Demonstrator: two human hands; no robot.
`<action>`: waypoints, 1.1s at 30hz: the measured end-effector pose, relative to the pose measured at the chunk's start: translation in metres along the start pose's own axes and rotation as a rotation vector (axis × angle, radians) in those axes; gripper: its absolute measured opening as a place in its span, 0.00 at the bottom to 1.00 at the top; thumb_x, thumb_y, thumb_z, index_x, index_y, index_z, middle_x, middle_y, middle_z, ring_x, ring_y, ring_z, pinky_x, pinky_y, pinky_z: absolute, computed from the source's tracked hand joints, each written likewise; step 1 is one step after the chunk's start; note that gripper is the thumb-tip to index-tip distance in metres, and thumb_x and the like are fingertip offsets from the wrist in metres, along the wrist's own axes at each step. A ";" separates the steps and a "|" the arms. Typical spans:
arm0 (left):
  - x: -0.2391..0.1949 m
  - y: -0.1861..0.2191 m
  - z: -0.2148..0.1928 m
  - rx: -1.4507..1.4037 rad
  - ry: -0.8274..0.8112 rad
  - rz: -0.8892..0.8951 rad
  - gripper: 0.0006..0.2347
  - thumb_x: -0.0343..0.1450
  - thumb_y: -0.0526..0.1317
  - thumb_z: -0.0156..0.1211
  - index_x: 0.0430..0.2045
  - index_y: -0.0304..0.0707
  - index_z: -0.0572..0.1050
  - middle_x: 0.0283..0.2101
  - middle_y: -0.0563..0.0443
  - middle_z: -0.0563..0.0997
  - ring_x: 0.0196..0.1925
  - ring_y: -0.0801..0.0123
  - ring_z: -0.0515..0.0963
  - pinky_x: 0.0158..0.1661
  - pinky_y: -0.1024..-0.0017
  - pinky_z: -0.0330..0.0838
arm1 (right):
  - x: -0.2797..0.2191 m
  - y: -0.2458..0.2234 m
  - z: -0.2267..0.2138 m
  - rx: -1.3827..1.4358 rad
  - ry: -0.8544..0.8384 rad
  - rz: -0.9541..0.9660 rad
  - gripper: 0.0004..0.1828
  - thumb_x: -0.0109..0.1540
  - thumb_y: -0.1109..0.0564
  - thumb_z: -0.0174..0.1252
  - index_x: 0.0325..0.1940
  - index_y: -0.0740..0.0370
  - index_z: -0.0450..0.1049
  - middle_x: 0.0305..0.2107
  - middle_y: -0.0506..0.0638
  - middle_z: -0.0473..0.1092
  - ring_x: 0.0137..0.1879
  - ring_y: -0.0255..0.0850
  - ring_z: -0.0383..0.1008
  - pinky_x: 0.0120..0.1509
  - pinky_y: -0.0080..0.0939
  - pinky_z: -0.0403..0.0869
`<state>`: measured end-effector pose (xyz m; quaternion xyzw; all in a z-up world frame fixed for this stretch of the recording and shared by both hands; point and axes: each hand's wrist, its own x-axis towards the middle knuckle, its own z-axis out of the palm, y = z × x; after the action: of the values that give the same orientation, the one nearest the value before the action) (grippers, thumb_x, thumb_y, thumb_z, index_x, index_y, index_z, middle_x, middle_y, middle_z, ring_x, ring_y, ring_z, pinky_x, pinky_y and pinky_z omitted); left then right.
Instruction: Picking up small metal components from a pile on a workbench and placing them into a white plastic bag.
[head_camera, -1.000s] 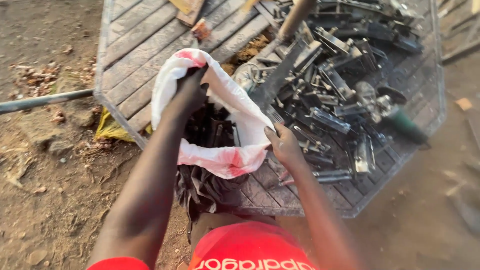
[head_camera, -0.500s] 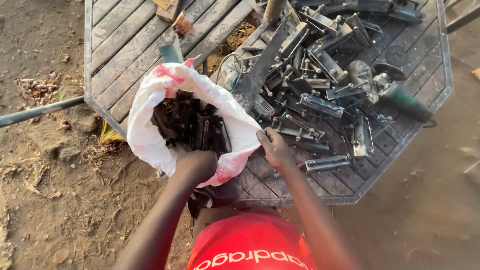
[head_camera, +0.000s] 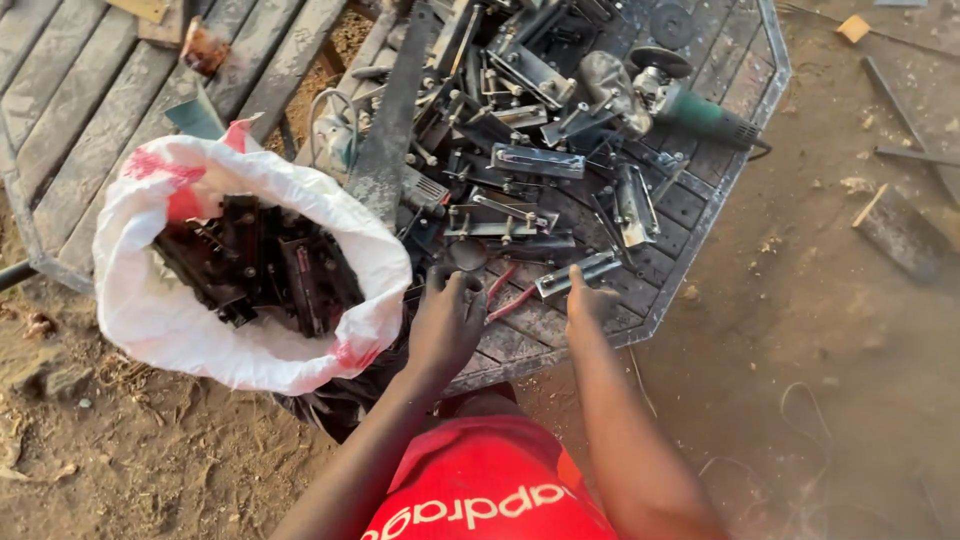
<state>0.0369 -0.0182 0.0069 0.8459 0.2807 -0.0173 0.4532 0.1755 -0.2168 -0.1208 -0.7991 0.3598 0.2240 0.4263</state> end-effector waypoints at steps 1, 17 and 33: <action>-0.001 0.007 0.000 0.003 -0.010 0.006 0.07 0.71 0.41 0.59 0.40 0.44 0.73 0.50 0.44 0.69 0.44 0.35 0.81 0.37 0.47 0.79 | -0.023 -0.017 -0.008 0.007 0.006 0.008 0.60 0.64 0.32 0.63 0.76 0.69 0.32 0.69 0.71 0.34 0.77 0.62 0.45 0.77 0.70 0.56; 0.020 0.017 0.020 -0.247 -0.291 -0.272 0.22 0.74 0.52 0.56 0.58 0.37 0.70 0.58 0.30 0.73 0.59 0.41 0.77 0.54 0.50 0.75 | -0.047 -0.005 -0.030 0.438 -0.352 0.041 0.23 0.56 0.62 0.64 0.46 0.70 0.58 0.34 0.62 0.60 0.42 0.53 0.66 0.45 0.64 0.71; 0.007 0.014 0.060 -0.446 -0.363 -0.409 0.35 0.68 0.58 0.67 0.61 0.26 0.68 0.60 0.28 0.75 0.67 0.43 0.71 0.64 0.48 0.64 | -0.051 0.029 -0.042 -0.489 -0.087 -0.597 0.42 0.49 0.58 0.76 0.57 0.66 0.56 0.57 0.72 0.52 0.56 0.74 0.69 0.53 0.72 0.79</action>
<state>0.0633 -0.0674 -0.0200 0.6354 0.3561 -0.1959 0.6566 0.1225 -0.2433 -0.0798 -0.9365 0.0291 0.2028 0.2846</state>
